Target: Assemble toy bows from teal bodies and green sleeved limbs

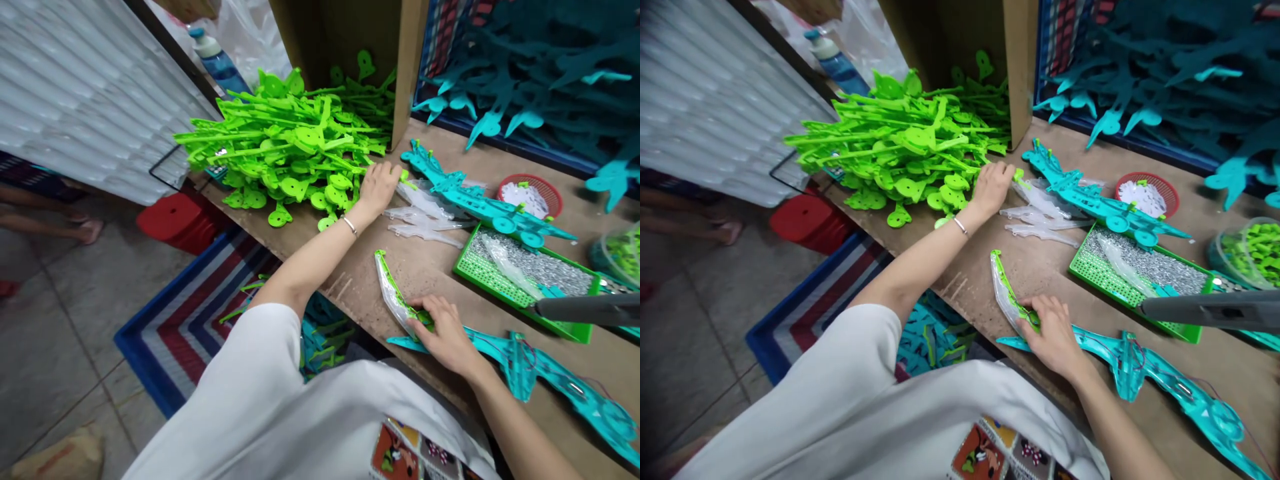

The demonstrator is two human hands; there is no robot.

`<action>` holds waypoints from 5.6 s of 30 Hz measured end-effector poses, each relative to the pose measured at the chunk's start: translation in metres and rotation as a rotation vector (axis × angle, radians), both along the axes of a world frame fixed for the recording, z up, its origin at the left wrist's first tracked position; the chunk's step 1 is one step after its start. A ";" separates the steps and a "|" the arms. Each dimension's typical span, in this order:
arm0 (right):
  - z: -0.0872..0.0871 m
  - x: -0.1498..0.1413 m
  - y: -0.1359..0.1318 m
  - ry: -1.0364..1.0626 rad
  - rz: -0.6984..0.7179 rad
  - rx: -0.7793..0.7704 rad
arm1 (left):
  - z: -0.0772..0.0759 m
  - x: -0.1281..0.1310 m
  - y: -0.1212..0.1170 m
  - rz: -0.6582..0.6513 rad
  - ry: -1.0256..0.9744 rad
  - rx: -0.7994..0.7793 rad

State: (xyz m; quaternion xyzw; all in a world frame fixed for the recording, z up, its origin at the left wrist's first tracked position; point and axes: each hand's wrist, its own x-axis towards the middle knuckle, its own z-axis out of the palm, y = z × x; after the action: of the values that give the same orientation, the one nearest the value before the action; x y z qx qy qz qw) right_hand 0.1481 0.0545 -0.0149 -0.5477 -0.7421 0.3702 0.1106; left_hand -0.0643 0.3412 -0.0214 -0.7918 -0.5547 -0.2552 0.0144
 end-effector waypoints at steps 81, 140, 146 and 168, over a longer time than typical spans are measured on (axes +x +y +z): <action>-0.019 -0.016 -0.010 0.328 -0.387 0.515 | -0.007 -0.065 -0.173 -0.382 -1.035 -0.994; 0.006 -0.035 0.070 0.507 -0.134 -0.753 | -0.018 -0.012 -0.226 -0.003 -1.904 -0.977; 0.013 -0.038 0.070 0.498 -0.089 -0.787 | -0.021 -0.005 -0.227 0.004 -1.914 -0.982; 0.014 -0.038 0.029 0.059 -0.072 0.158 | -0.029 0.001 -0.247 -0.051 -1.998 -1.005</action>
State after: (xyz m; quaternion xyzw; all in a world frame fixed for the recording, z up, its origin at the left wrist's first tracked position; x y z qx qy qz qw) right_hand 0.1098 0.0830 -0.0009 -0.5525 -0.7451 0.3224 0.1887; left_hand -0.0628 0.0938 -0.0506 -0.1584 -0.3408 -0.5237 -0.7645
